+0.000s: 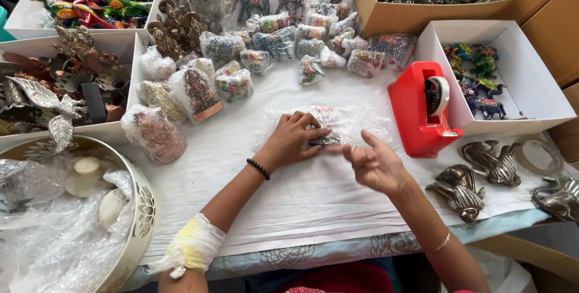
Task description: The person wraps small decorative figurines in bubble wrap and secures them with clear tape. They handle multiple items, including a pink figurine and a dark rectangular ornament, placing the wrapped items on the table.
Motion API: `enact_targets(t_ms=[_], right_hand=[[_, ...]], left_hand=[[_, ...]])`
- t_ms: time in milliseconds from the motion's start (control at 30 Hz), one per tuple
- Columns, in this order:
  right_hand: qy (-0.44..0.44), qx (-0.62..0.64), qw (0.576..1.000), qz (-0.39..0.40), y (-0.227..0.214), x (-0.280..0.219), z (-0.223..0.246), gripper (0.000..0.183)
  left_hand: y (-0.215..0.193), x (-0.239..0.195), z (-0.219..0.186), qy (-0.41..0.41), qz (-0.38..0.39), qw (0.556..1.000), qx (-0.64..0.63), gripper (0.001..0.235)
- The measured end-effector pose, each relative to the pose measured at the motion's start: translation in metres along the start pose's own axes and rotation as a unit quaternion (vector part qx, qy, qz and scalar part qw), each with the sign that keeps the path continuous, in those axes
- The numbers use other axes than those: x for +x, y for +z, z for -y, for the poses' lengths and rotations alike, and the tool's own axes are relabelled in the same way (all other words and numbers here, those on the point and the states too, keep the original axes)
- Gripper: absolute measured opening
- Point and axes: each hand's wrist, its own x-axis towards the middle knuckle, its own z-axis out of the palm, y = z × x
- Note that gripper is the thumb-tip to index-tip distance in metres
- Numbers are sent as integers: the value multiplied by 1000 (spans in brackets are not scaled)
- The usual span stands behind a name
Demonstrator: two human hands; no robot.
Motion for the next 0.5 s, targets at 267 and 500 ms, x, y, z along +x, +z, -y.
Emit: enact_targets(t_ms=[267, 500], right_hand=[[-295, -643, 705, 42, 7, 4, 31, 58], [-418, -891, 139, -110, 5, 70, 79, 27]], left_hand=[[9, -4, 2, 35, 5, 998, 43, 39], [-10, 2, -4, 121, -69, 989, 58, 21]])
